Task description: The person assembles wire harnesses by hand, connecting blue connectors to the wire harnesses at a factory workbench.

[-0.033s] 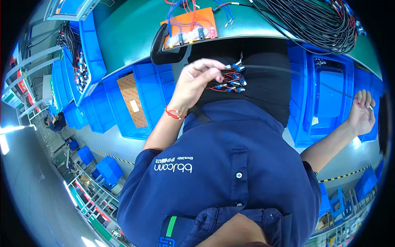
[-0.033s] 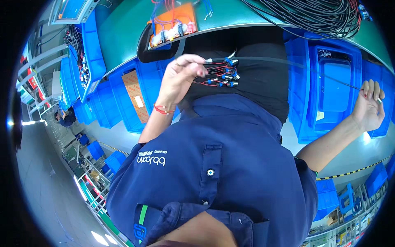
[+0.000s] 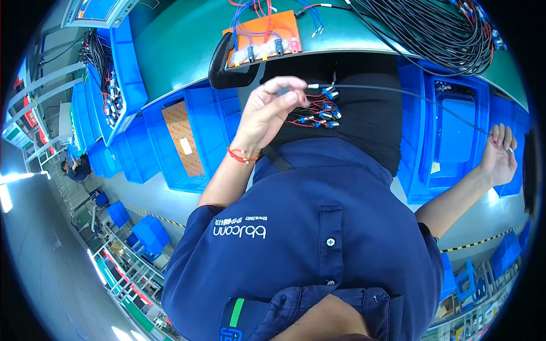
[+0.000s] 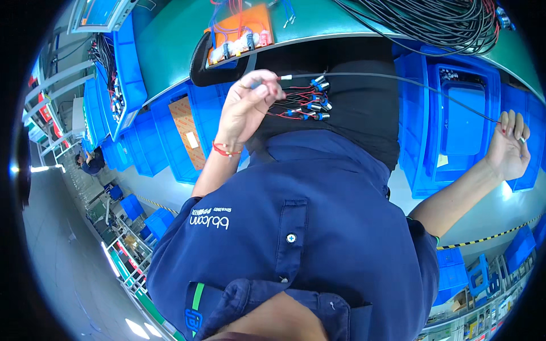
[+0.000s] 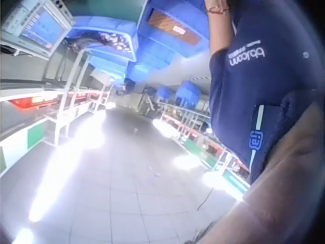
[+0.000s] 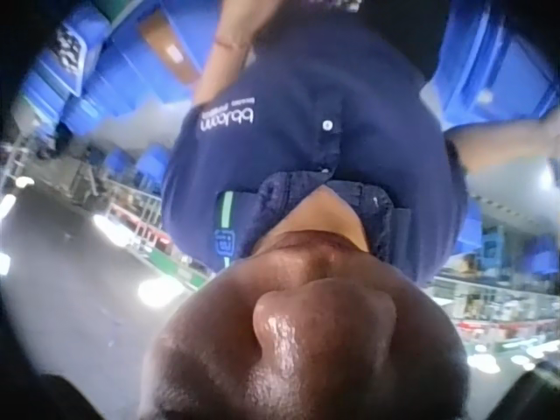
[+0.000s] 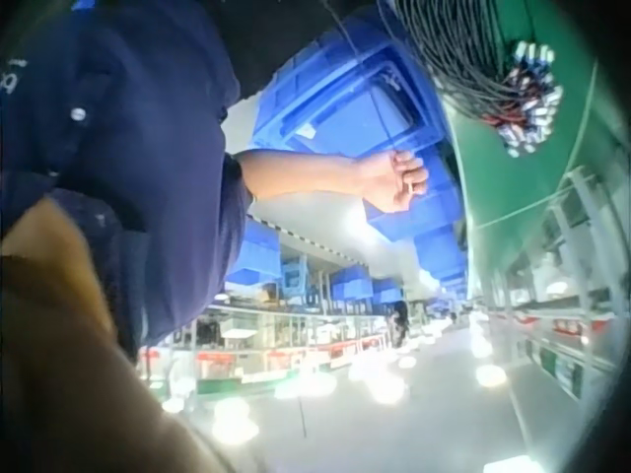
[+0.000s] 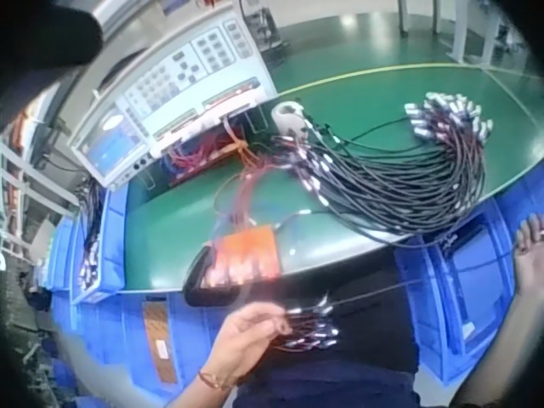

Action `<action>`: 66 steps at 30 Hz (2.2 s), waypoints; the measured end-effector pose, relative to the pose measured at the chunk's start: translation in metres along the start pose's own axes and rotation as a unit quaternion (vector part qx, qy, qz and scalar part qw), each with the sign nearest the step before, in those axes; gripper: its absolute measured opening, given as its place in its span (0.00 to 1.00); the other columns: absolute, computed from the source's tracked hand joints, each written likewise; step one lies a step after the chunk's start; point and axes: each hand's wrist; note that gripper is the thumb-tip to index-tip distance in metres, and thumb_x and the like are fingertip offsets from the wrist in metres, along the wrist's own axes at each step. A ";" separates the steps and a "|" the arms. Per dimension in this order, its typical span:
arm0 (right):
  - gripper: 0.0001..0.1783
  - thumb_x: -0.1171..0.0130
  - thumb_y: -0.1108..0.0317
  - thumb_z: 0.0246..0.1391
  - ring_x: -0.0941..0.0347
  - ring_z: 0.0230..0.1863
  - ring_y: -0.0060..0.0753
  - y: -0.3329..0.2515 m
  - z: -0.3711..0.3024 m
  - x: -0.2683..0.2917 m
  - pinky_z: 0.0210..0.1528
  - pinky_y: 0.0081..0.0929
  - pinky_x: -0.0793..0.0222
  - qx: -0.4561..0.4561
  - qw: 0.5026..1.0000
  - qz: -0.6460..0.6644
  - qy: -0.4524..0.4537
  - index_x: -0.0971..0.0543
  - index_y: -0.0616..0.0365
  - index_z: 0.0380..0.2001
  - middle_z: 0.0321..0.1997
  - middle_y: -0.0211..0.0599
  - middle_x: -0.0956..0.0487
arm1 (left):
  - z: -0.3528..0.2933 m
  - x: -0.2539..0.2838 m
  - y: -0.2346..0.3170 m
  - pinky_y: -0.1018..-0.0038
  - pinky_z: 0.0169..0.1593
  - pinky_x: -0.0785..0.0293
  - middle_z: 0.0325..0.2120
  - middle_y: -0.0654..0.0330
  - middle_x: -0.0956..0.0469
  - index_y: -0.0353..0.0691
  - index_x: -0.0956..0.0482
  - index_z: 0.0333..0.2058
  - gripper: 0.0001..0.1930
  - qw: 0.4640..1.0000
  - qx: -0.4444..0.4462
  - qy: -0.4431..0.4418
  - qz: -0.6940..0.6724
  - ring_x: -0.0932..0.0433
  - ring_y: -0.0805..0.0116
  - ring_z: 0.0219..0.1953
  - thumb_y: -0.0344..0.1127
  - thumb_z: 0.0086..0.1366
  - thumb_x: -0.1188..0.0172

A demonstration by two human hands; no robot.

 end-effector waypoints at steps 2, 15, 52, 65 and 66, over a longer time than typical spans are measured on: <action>0.13 0.53 0.67 0.23 0.54 0.26 0.31 0.011 0.002 0.004 0.30 0.30 0.56 0.015 1.000 0.001 0.019 0.42 0.56 0.18 0.21 0.37 0.47 | 0.002 0.000 0.002 0.72 0.48 0.28 0.33 0.59 0.24 0.31 0.25 0.44 0.11 0.997 -0.027 0.000 -0.070 0.25 0.66 0.39 0.27 0.63 0.44; 0.08 0.52 0.68 0.35 0.52 0.29 0.27 0.060 -0.004 -0.016 0.36 0.27 0.54 -0.091 0.982 -0.039 -0.161 0.39 0.54 0.20 0.23 0.31 0.45 | 0.019 -0.022 -0.002 0.83 0.26 0.36 0.26 0.63 0.31 0.37 0.29 0.41 0.09 0.994 0.003 0.011 -0.106 0.35 0.81 0.22 0.37 0.71 0.53; 0.08 0.54 0.66 0.42 0.51 0.29 0.26 0.089 -0.004 -0.031 0.38 0.27 0.53 -0.091 0.986 -0.102 -0.091 0.40 0.55 0.22 0.24 0.30 0.45 | 0.031 -0.034 -0.006 0.86 0.22 0.34 0.20 0.59 0.22 0.32 0.21 0.35 0.09 0.948 -0.146 0.223 0.172 0.33 0.83 0.16 0.33 0.63 0.40; 0.09 0.53 0.70 0.40 0.53 0.24 0.24 0.080 0.002 -0.026 0.31 0.25 0.55 -0.013 0.993 -0.072 -0.093 0.42 0.52 0.17 0.19 0.28 0.47 | 0.025 -0.041 0.025 0.81 0.28 0.33 0.19 0.64 0.25 0.34 0.23 0.40 0.23 0.996 0.033 0.083 0.012 0.35 0.82 0.17 0.51 0.70 0.53; 0.09 0.53 0.70 0.40 0.53 0.24 0.24 0.079 0.002 -0.026 0.31 0.25 0.55 -0.013 0.994 -0.068 -0.083 0.42 0.52 0.17 0.19 0.28 0.47 | 0.027 -0.044 0.024 0.82 0.27 0.34 0.17 0.65 0.26 0.34 0.22 0.39 0.23 0.996 0.020 0.086 0.021 0.35 0.82 0.16 0.52 0.69 0.52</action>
Point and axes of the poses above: each hand's wrist, its own z-axis towards the middle knuckle, its own x-axis out of the back of the hand, y = z × x
